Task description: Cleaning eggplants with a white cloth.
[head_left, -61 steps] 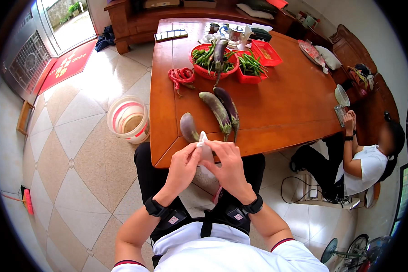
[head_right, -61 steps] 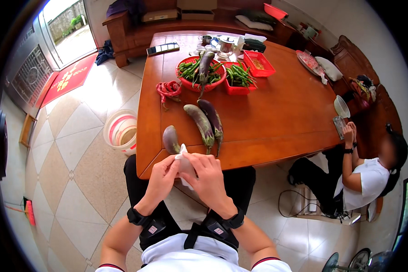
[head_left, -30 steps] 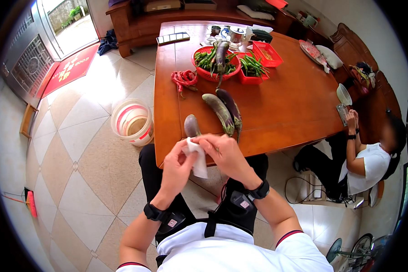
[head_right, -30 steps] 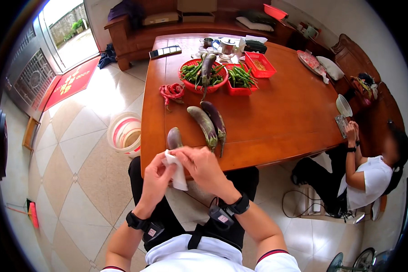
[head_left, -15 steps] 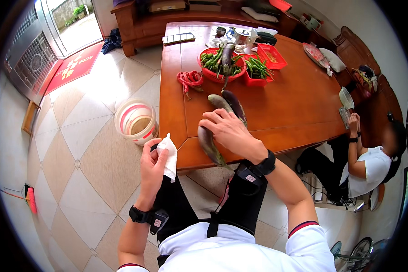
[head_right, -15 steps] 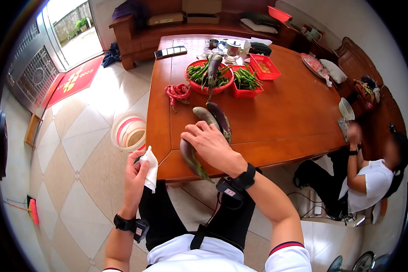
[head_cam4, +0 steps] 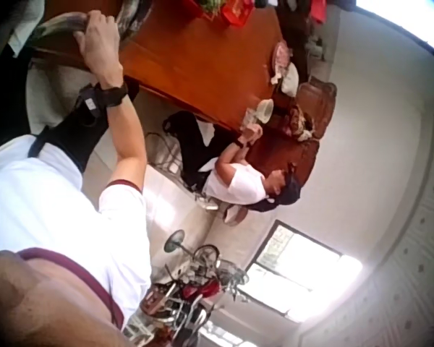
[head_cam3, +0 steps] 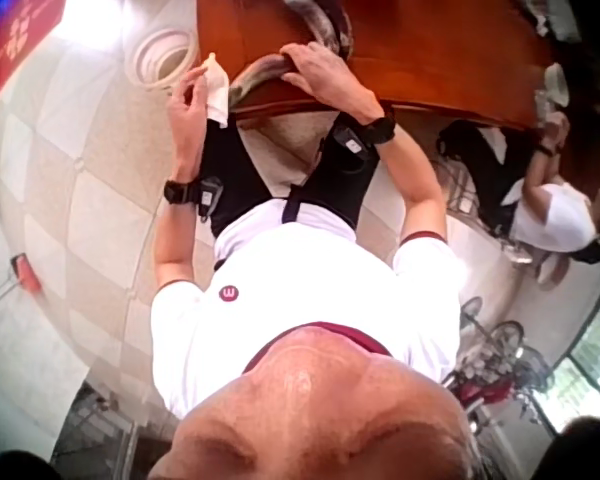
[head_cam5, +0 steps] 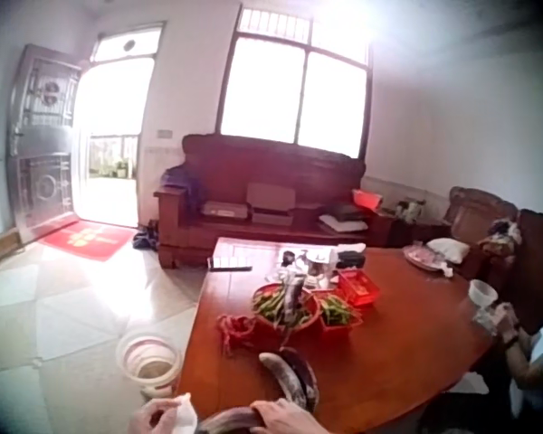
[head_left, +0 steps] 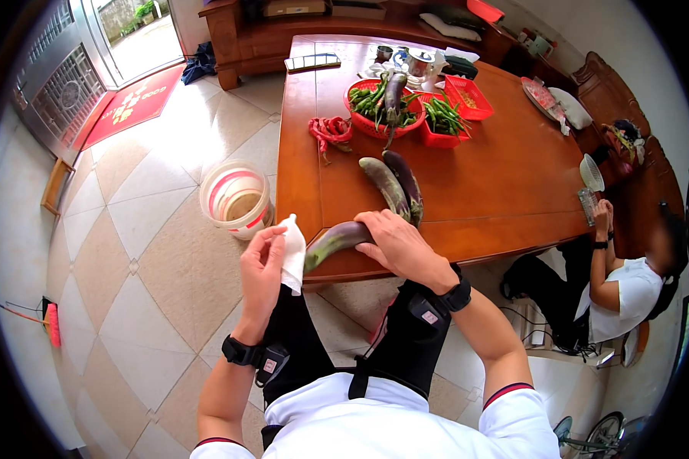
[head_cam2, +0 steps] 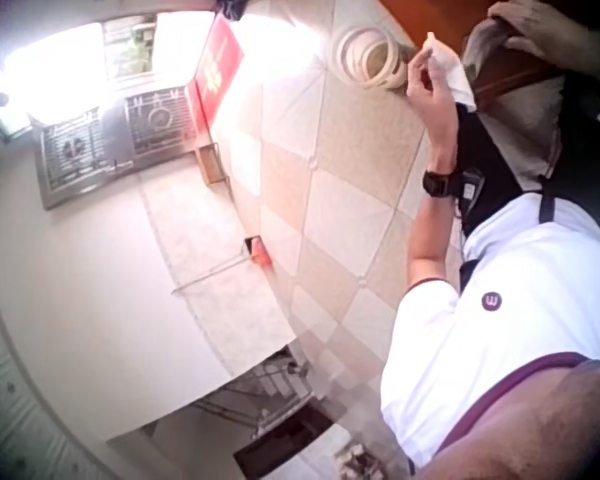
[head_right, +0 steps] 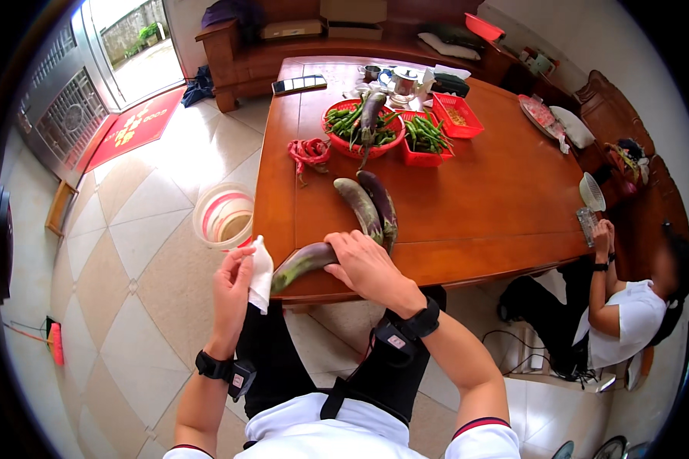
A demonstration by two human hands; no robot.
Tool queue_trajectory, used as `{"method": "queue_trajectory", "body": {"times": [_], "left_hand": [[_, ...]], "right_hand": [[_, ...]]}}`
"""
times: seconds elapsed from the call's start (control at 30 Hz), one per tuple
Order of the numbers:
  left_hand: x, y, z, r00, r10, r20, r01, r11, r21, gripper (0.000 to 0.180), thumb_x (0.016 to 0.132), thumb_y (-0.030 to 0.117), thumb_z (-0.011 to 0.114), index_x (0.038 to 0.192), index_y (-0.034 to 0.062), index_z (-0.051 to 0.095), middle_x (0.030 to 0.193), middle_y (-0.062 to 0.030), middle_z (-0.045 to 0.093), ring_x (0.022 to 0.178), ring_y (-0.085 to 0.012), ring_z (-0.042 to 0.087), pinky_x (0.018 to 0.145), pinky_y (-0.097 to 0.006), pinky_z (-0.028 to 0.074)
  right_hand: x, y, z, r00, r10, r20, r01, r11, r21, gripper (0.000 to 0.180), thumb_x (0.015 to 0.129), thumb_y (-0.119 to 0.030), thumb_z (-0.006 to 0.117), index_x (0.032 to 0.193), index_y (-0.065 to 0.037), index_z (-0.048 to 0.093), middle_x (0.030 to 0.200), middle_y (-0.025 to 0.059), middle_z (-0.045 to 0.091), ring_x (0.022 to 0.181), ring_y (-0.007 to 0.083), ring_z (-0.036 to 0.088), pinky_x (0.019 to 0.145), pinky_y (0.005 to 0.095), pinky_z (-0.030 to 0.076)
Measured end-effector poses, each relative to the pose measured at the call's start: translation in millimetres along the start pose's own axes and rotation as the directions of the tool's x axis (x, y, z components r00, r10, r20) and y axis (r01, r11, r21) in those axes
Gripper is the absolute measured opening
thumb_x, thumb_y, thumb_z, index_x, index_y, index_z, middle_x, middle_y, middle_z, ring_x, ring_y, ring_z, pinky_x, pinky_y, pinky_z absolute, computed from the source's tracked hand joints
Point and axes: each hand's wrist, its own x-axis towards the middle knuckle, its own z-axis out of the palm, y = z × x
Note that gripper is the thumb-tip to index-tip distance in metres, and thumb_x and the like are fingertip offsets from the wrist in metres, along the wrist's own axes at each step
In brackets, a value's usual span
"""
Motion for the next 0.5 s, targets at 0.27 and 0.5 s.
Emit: {"method": "queue_trajectory", "body": {"times": [0.27, 0.5], "left_hand": [[-0.1, 36.2, 39.3, 0.941, 0.319, 0.114, -0.337, 0.840, 0.426, 0.018, 0.092, 0.000, 0.072, 0.110, 0.0037, 0.074, 0.093, -0.0052, 0.069, 0.073, -0.0108, 0.058, 0.067, -0.026, 0.049], [18.1, 12.9, 60.1, 0.849, 0.421, 0.319, -0.522, 0.577, 0.628, 0.009, 0.087, 0.004, 0.072, 0.096, 0.0054, 0.071, 0.093, -0.0134, 0.065, 0.091, -0.0356, 0.067, 0.081, -0.044, 0.054]], "right_hand": [[-36.6, -35.0, 25.8, 0.916, 0.323, -0.238, -0.292, 0.944, 0.156, 0.051, 0.087, -0.022, 0.077, 0.129, -0.002, 0.057, 0.114, 0.0171, 0.064, 0.105, 0.0365, 0.064, 0.089, 0.0437, 0.055], [-41.4, -41.8, 33.7, 0.927, 0.292, -0.236, -0.280, 0.956, 0.082, 0.059, 0.088, -0.022, 0.076, 0.141, -0.006, 0.056, 0.118, 0.0139, 0.063, 0.107, 0.0337, 0.064, 0.088, 0.0426, 0.056]]}}
